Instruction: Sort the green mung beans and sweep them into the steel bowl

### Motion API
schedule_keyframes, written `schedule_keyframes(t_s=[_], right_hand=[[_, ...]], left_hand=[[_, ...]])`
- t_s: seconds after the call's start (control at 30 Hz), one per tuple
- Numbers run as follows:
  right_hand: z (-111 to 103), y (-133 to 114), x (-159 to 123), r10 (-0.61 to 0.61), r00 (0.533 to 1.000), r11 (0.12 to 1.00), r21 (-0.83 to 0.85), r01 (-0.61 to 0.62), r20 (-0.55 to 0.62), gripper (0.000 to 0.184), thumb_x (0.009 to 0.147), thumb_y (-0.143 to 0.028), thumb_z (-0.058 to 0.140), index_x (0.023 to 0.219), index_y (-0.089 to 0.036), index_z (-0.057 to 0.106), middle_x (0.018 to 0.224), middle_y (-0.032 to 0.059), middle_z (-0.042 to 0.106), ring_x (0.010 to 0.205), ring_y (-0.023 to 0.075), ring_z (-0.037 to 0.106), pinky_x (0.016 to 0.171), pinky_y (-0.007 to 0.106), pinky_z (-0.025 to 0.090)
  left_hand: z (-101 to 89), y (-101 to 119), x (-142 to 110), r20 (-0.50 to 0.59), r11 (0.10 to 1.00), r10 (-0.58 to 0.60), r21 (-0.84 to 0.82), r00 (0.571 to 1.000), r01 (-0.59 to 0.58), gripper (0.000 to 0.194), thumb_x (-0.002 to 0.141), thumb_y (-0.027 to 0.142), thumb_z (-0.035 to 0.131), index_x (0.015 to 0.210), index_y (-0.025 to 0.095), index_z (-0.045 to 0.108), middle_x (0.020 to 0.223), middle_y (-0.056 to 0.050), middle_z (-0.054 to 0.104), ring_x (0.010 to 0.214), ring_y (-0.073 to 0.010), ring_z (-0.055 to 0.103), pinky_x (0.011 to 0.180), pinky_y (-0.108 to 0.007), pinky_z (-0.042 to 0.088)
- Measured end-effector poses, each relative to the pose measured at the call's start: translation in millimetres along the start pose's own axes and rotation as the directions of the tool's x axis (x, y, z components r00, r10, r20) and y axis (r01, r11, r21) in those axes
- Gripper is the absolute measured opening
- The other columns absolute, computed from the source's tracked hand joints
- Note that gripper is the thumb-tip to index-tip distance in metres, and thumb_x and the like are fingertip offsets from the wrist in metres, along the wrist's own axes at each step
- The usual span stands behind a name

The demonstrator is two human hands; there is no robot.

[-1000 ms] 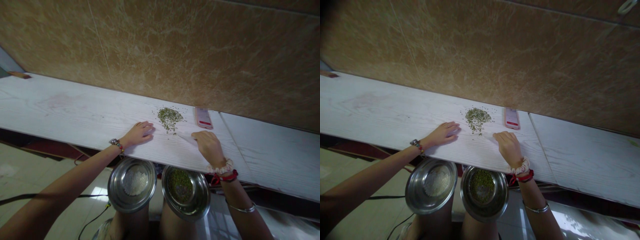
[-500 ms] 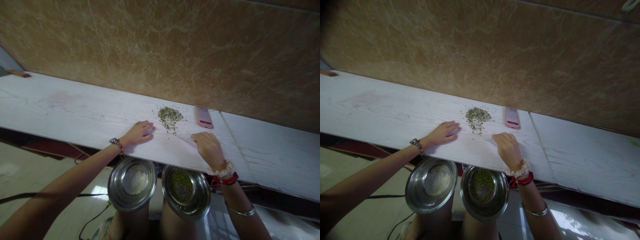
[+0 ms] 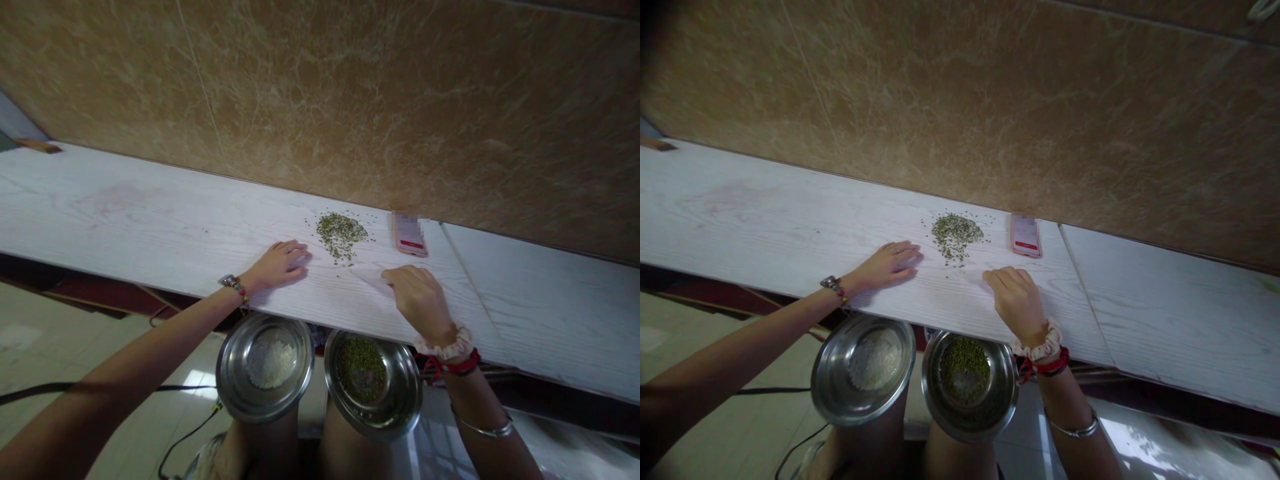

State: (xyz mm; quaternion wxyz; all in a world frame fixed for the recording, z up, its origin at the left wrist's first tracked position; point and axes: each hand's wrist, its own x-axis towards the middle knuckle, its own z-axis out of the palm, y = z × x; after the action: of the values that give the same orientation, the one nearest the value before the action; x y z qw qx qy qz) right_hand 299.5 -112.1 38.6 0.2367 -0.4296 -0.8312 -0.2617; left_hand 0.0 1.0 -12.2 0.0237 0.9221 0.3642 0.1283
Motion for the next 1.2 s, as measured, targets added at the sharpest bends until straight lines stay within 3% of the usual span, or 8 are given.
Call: schedule_keyframes(t_s=[0.8,1.0,1.2], right_hand=[[6.3,5.2,0.5,0.052,0.998,0.998,-0.034,-0.053,-0.016,0.024,0.088,-0.005,0.043,0.09,-0.016,0.065,0.078,0.0054,0.069,0.075,0.0185,0.056,0.07,0.032,0.037],[-2.4,1.0,-0.1,-0.006,1.0,1.0,-0.006,0.006,0.013,0.025,0.088,-0.005,0.041,0.087,-0.016,0.064,0.072,0.0037,0.066,0.072,0.0176,0.055,0.069,0.03,0.038],[3.0,5.0,1.8,0.0,1.0,0.996,-0.087,0.001,0.003,0.023,0.088,-0.006,0.044,0.089,-0.016,0.064,0.075,0.0042,0.067,0.073,0.0182,0.054,0.067,0.031,0.037]], left_hand=[[0.4,-0.8,-0.6,-0.006,1.0,0.001,-0.007,1.0,-0.001,0.037,0.091,0.042,0.046,0.122,0.022,0.054,0.137,-0.008,0.053,0.127,-0.0264,0.047,0.103,-0.043,0.037],[0.2,0.1,-0.8,-0.004,1.0,-0.008,-0.011,1.0,0.008,0.037,0.092,0.041,0.046,0.122,0.022,0.053,0.137,-0.007,0.053,0.127,-0.0257,0.046,0.104,-0.043,0.037],[0.8,-0.5,-0.4,0.006,1.0,-0.006,0.003,1.0,0.006,0.038,0.092,0.04,0.046,0.123,0.021,0.053,0.137,-0.008,0.053,0.127,-0.0259,0.047,0.103,-0.043,0.037]])
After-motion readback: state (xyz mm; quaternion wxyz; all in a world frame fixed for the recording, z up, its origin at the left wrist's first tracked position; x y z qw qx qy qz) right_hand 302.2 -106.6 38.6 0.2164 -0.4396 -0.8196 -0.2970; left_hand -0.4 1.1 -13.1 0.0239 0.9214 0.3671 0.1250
